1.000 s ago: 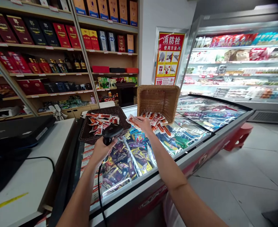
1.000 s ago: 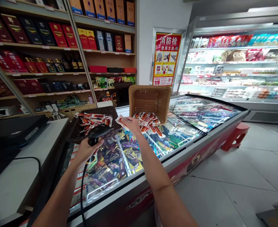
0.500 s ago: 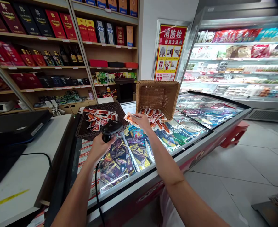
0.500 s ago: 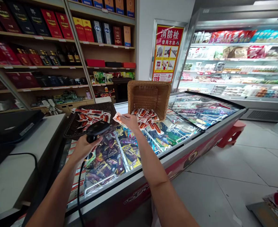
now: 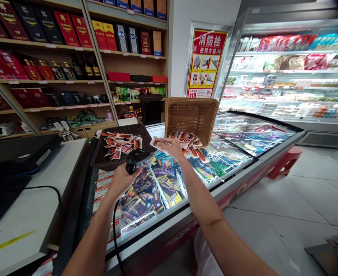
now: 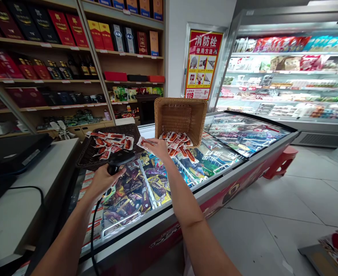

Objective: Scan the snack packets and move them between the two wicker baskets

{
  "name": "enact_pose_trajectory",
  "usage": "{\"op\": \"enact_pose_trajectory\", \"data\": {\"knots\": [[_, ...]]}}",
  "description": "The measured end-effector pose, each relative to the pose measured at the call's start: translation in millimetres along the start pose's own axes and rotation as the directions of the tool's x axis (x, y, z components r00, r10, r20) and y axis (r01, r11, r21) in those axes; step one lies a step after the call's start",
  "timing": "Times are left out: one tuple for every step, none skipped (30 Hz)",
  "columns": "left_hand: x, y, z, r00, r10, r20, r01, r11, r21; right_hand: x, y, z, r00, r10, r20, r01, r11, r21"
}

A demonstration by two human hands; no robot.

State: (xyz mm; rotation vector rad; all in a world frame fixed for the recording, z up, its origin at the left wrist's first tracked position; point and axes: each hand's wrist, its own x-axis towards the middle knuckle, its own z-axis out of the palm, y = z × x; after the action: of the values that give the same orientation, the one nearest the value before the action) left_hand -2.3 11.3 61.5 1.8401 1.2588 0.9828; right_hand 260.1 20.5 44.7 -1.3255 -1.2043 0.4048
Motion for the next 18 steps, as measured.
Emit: {"op": "enact_pose_trajectory", "data": {"knots": [[0.0,0.1,0.0,1.000,0.002,-0.007,-0.002,1.000,0.012,-0.2,-0.9,-0.3,1.000,0.000,-0.001,0.000,1.000,-0.008],[-0.1,0.2,-0.1,1.000,0.005,-0.010,-0.005,1.000,0.024,-0.4,-1.8,-0.6,1.000,0.004,0.000,-0.004,1.000,-0.013],[-0.1,0.3,-0.2,1.000,0.010,-0.012,-0.010,0.999,0.036,-0.6,-2.8,-0.8,1.000,0.007,0.002,-0.007,1.000,-0.016],[-0.2,0.6,-0.3,1.000,0.017,-0.007,-0.017,0.999,0.048,-0.8,-3.5,-0.9,1.000,0.008,0.004,-0.008,1.000,-0.017],[-0.3,1.0,-0.4,1.000,0.024,0.001,-0.024,0.998,0.058,-1.0,-4.1,-1.1,1.000,0.005,0.007,-0.005,1.000,-0.015],[-0.5,1.4,-0.4,1.000,0.030,0.007,-0.030,0.998,0.063,-1.1,-4.4,-1.2,1.000,0.000,0.012,0.000,1.000,-0.012],[-0.8,2.0,-0.4,0.999,0.032,0.011,-0.033,0.998,0.062,-1.3,-4.4,-1.4,1.000,-0.006,0.014,0.006,1.000,-0.008],[-1.2,2.7,-0.3,0.999,0.033,0.011,-0.033,0.998,0.058,-1.3,-4.3,-1.6,1.000,-0.008,0.014,0.008,1.000,-0.005],[-1.5,3.4,-0.1,0.999,0.031,0.010,-0.031,0.998,0.051,-1.3,-3.9,-1.9,1.000,-0.007,0.013,0.007,1.000,-0.004],[-1.8,4.0,0.0,1.000,0.028,0.009,-0.028,0.999,0.047,-1.2,-3.5,-2.2,1.000,-0.003,0.009,0.003,1.000,-0.004],[-1.9,4.3,0.1,1.000,0.024,0.008,-0.024,0.999,0.048,-1.0,-3.0,-2.4,1.000,0.001,0.007,-0.001,1.000,-0.005],[-1.9,4.4,0.2,1.000,0.020,0.009,-0.020,0.998,0.058,-0.7,-2.5,-2.6,1.000,0.003,0.005,-0.003,1.000,-0.006],[-1.7,4.1,0.3,1.000,0.017,0.012,-0.017,0.997,0.071,-0.3,-1.8,-2.7,1.000,0.003,0.005,-0.003,1.000,-0.006],[-1.4,3.5,0.4,1.000,0.013,0.011,-0.014,0.996,0.085,0.2,-0.9,-2.6,1.000,0.001,0.005,-0.001,1.000,-0.005],[-0.9,2.4,0.5,1.000,0.007,0.008,-0.007,0.995,0.095,0.8,0.3,-2.2,1.000,0.000,0.003,0.000,1.000,-0.004],[-0.4,1.1,0.7,1.000,-0.002,0.004,0.001,0.995,0.096,1.5,2.0,-1.8,1.000,0.000,0.000,0.000,1.000,-0.004],[0.2,-0.3,1.0,1.000,-0.010,-0.003,0.010,0.996,0.088,2.3,4.3,-1.2,1.000,0.002,-0.009,-0.002,1.000,-0.005],[0.7,-1.7,1.3,1.000,-0.019,-0.013,0.020,0.997,0.072,3.4,7.2,-0.8,1.000,0.009,-0.028,-0.009,1.000,-0.006]]}}
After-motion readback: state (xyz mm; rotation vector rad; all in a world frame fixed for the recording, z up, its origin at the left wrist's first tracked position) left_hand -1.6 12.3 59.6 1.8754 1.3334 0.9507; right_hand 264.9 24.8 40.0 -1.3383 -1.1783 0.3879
